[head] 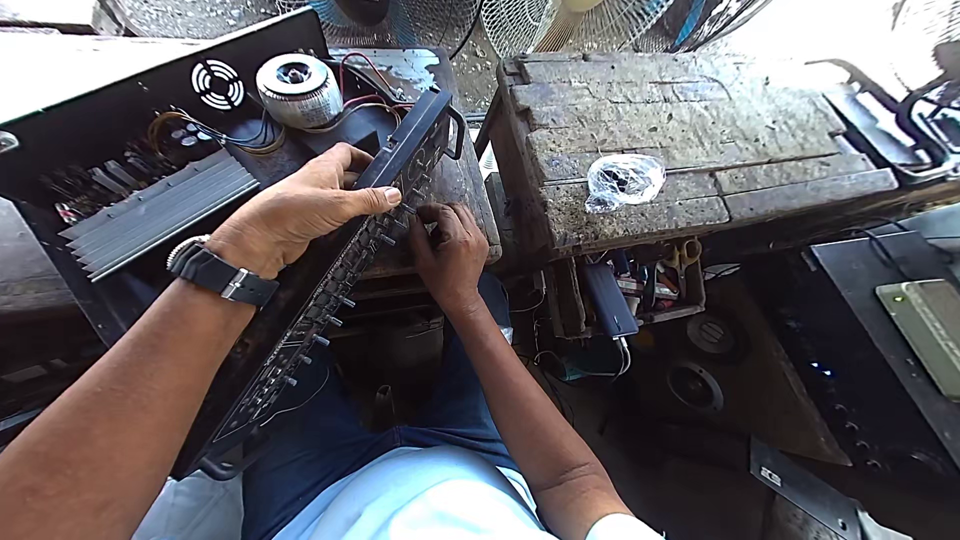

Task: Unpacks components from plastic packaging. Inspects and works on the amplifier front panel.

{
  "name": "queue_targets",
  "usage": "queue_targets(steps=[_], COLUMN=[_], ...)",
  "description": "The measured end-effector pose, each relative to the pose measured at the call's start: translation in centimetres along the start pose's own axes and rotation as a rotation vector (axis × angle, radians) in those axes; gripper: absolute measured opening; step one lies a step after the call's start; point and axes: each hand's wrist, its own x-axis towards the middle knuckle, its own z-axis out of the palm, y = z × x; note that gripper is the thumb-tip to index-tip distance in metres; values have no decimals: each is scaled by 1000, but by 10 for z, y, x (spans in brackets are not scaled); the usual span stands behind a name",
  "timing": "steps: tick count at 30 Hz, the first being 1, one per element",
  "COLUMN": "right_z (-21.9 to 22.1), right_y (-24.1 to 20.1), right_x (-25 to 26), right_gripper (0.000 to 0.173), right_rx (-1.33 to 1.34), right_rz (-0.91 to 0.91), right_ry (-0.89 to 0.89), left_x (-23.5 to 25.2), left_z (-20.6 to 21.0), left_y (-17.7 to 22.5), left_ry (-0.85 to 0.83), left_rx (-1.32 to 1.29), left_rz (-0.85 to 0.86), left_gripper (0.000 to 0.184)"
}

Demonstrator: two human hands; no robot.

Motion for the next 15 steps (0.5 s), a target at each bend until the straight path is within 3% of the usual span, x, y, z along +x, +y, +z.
queue_targets(steps=[15], right_z=[-1], right_y=[0], right_x=[2], right_gripper=[16], right_rx=[-5], right_rz=[10], right_ry=[-54], left_x=[1], left_z=[2], left_y=[0], left_ry=[18], left_rx=[21], left_rz=[-1], left_gripper=[57])
